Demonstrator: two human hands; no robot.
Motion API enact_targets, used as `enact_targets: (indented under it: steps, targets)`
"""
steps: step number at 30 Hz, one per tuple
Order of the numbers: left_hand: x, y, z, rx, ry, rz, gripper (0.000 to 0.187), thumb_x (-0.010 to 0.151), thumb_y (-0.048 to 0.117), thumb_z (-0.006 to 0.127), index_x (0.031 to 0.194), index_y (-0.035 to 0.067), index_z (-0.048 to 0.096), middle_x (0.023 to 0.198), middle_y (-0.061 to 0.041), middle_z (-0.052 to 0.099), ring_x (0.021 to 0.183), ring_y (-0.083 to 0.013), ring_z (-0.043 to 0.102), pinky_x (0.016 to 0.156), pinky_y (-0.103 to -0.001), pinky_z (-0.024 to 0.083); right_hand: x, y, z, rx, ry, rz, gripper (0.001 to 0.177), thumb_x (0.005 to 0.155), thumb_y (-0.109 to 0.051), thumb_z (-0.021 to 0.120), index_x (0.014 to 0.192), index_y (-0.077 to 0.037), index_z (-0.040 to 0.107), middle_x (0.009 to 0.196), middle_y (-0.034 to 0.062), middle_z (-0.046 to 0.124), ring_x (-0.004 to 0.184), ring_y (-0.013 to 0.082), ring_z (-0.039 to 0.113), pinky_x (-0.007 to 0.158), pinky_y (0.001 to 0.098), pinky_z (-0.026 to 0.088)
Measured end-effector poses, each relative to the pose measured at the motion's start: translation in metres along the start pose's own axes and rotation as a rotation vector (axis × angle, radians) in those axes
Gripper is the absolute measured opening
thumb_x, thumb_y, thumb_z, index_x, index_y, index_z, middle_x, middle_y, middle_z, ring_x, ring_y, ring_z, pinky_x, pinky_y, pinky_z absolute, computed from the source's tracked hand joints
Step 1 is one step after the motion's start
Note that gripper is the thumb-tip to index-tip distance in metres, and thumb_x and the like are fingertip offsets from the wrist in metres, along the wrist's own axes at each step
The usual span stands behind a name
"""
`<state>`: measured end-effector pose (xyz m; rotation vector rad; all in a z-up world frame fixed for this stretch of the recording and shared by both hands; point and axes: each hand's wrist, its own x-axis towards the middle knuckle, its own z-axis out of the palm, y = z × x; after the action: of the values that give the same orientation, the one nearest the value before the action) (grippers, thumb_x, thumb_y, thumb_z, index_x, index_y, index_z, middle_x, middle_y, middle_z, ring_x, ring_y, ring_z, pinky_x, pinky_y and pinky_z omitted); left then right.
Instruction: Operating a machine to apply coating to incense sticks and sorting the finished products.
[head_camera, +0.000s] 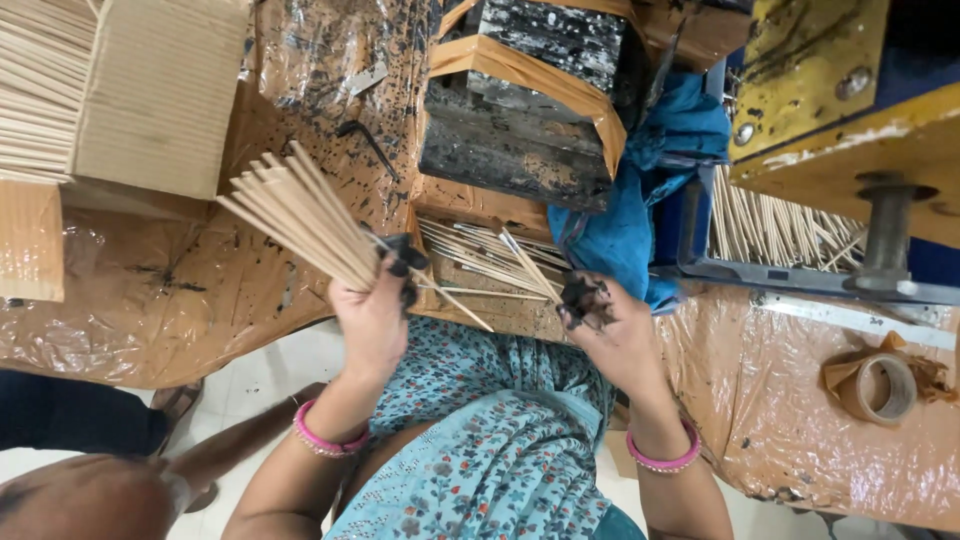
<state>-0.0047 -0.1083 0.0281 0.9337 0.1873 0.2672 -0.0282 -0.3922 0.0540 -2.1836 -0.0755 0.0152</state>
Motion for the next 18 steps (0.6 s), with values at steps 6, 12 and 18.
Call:
enact_targets:
  steps: [6,12,18]
  targets:
    - [-0.020,-0.054,0.012,-0.073,-0.120,-0.094,0.014,0.095,-0.006,0.062,0.105,0.000,0.070,0.092,-0.007,0.070,0.067,-0.0092,0.060,0.052,-0.023,0.045,-0.016,0.009,-0.010,0.621,-0.179,0.232,0.045,0.084,0.005,0.074,0.127,0.004,0.065,0.092,-0.0018,0.066,0.079,0.0049,0.058,0.069,0.0220,0.049]
    - [-0.035,-0.047,0.041,-0.193,-0.175,-0.203,0.014,0.095,-0.011,0.062,0.101,-0.001,0.069,0.088,-0.002,0.067,0.070,-0.0063,0.060,0.059,-0.022,0.048,-0.025,0.023,-0.001,0.849,-0.204,0.286,0.046,0.081,0.013,0.071,0.124,0.001,0.063,0.111,0.0017,0.070,0.099,0.0094,0.067,0.079,0.0244,0.055]
    - [-0.038,-0.047,0.042,-0.227,-0.247,-0.191,0.010,0.102,-0.008,0.064,0.103,-0.001,0.071,0.096,0.000,0.068,0.083,-0.0050,0.060,0.072,-0.022,0.049,-0.021,0.021,0.009,0.902,-0.250,0.277,0.045,0.082,0.018,0.069,0.123,0.001,0.065,0.115,0.0029,0.069,0.102,0.0113,0.067,0.084,0.0261,0.055]
